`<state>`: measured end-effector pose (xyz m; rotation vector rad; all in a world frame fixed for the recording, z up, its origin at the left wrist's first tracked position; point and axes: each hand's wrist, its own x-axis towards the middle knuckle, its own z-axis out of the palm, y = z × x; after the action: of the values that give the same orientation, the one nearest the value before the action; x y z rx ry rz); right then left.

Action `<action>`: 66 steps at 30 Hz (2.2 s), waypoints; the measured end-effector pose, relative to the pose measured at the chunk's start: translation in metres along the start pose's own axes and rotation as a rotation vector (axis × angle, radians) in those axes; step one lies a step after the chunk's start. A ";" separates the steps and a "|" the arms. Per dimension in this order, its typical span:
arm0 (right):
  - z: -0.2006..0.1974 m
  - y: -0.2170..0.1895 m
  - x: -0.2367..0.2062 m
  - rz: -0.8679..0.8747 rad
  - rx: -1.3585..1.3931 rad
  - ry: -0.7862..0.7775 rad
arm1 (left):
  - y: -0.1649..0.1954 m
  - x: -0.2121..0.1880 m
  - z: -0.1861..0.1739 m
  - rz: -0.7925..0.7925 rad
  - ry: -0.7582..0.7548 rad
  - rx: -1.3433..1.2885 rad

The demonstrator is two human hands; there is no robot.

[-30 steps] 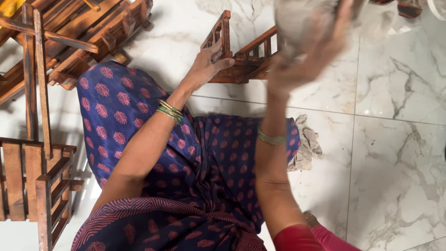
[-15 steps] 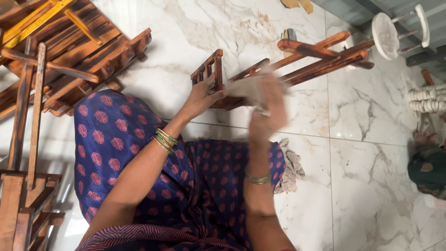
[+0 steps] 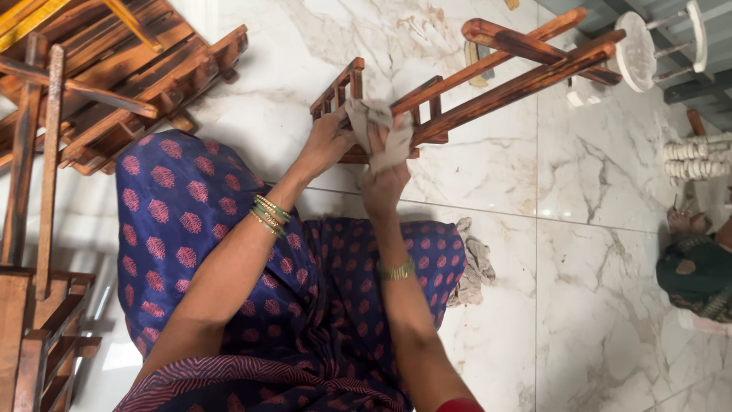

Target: The person sits on the floor and wipes a small wooden chair with a cloth. They rotate the chair to clean different sides and legs, then set it aside and pick up another similar wooden item to continue wiping.

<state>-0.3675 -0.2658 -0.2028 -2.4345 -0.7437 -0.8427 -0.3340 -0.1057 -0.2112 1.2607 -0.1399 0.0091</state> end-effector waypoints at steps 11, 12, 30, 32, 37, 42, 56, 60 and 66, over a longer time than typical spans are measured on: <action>-0.110 0.032 0.097 0.139 0.271 0.669 | -0.003 -0.004 -0.002 -0.009 0.007 0.167; -0.100 0.032 0.104 0.236 0.263 0.675 | -0.002 -0.004 -0.002 -0.002 -0.001 0.170; -0.102 0.115 0.078 0.382 0.547 0.598 | 0.013 0.000 0.005 -0.092 0.043 0.211; -0.093 0.129 0.112 0.343 0.643 0.644 | 0.011 0.002 0.003 -0.076 0.002 0.116; -0.044 0.161 0.101 0.490 0.695 0.750 | 0.010 0.006 0.000 -0.029 -0.014 0.193; -0.007 0.148 0.044 0.313 0.011 0.524 | 0.015 0.004 0.005 0.000 -0.002 0.021; -0.017 0.064 0.005 0.306 0.011 0.376 | -0.010 -0.017 0.011 0.052 0.090 0.356; -0.026 0.055 -0.029 0.395 0.178 0.443 | -0.020 -0.017 0.018 0.318 0.300 0.506; -0.059 0.031 -0.055 0.455 0.073 0.605 | -0.017 -0.045 0.040 0.120 0.316 0.368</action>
<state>-0.4095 -0.3412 -0.2046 -1.9870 0.0051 -1.2321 -0.3808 -0.1460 -0.2205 1.5985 0.0638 0.3503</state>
